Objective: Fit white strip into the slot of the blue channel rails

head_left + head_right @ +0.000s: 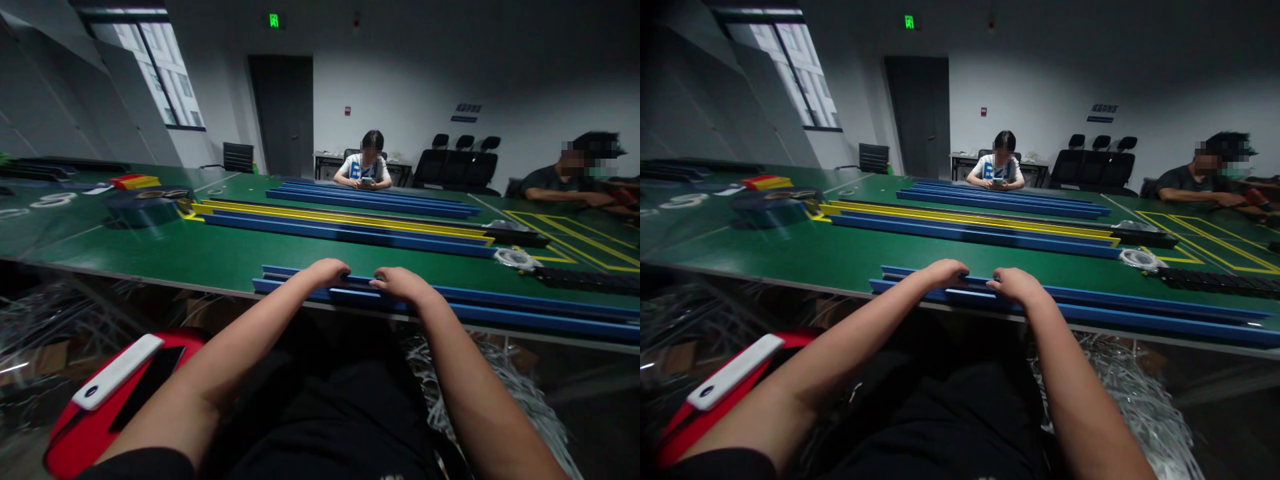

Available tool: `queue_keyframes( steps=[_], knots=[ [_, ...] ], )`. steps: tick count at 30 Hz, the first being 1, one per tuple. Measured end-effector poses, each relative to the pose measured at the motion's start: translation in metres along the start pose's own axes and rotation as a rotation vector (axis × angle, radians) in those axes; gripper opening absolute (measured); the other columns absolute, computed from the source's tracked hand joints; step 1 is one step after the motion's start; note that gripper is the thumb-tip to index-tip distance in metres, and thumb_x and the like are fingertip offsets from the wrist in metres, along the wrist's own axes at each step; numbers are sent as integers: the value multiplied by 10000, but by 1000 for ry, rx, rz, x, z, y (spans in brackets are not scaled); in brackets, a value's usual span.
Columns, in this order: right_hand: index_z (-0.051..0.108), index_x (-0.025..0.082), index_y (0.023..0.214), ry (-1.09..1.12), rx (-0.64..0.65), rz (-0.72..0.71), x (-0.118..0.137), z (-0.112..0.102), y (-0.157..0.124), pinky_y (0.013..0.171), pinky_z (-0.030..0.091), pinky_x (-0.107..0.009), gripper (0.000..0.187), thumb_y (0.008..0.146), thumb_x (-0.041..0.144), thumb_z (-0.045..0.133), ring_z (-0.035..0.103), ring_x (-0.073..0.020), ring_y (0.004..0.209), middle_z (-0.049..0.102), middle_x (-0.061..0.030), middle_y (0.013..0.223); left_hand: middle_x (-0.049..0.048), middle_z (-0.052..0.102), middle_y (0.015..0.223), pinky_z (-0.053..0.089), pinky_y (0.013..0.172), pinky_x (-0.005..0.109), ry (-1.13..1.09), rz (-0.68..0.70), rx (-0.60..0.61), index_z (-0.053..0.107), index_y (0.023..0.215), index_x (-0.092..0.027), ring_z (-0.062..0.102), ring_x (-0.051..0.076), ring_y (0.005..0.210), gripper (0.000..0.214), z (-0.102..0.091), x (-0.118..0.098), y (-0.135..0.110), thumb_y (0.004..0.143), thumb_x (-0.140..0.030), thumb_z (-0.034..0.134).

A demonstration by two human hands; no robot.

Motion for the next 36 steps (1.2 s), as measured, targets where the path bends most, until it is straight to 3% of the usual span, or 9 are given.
queue_keyframes(
  steps=[4, 9, 13, 17, 22, 27, 36],
  knots=[
    [528, 241, 1344, 138, -16, -148, 14, -13, 4, 842, 463, -286, 555, 888, 558, 503, 628, -231, 1046, 662, -101, 1208, 29, 698, 809, 333, 577, 255, -19, -83, 20, 686, 819, -236, 594, 170, 710, 267, -12, 43, -46, 769, -489, 615],
    [551, 233, 1326, 136, -15, -210, -3, -37, -1, 851, 457, -264, 515, 894, 512, 519, 617, -219, 1066, 641, -100, 1244, -11, 632, 669, 294, 533, 258, -91, -239, 57, 679, 781, -240, 526, 148, 605, 297, -23, 72, -81, 734, -523, 603],
    [647, 232, 1212, 68, 115, -154, -31, -48, 1, 832, 464, -275, 478, 878, 551, 521, 628, -230, 1028, 674, -83, 1180, -9, 618, 651, 283, 524, 267, -117, -305, 79, 675, 757, -241, 521, 156, 603, 293, -23, 72, -82, 699, -518, 599],
    [649, 234, 1218, -71, 90, -98, -42, -45, -1, 830, 472, -313, 545, 838, 611, 549, 635, -259, 1017, 684, -105, 1152, 0, 635, 677, 298, 545, 272, -134, -332, 84, 692, 794, -253, 535, 169, 629, 281, -22, 70, -78, 680, -489, 589],
    [710, 171, 1109, -236, 199, 75, -29, -28, 2, 807, 489, -382, 580, 806, 643, 563, 645, -315, 1000, 687, -173, 1111, -5, 614, 654, 286, 533, 273, -150, -325, 80, 673, 772, -252, 521, 166, 615, 276, -23, 71, -79, 667, -494, 590],
    [741, 160, 1028, -258, 258, 220, -15, -17, 20, 791, 501, -412, 510, 738, 576, 679, 643, -333, 1006, 683, -171, 1131, -12, 588, 628, 273, 515, 275, -153, -328, 76, 646, 735, -243, 510, 158, 597, 278, -24, 70, -80, 661, -507, 597],
    [742, 168, 1060, -244, 153, 203, -10, -8, 19, 797, 507, -396, 360, 785, 379, 648, 647, -301, 1025, 683, -179, 1140, -10, 635, 673, 307, 513, 263, -159, -341, 109, 678, 829, -254, 550, 166, 620, 302, -22, 70, -75, 656, -493, 611]
  ],
)
Point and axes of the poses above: each hand's wrist, its own y-axis towards the middle knuckle, its own z-axis out of the palm, x = y × z, the point moved 1 cm from there along y, towards the middle knuckle
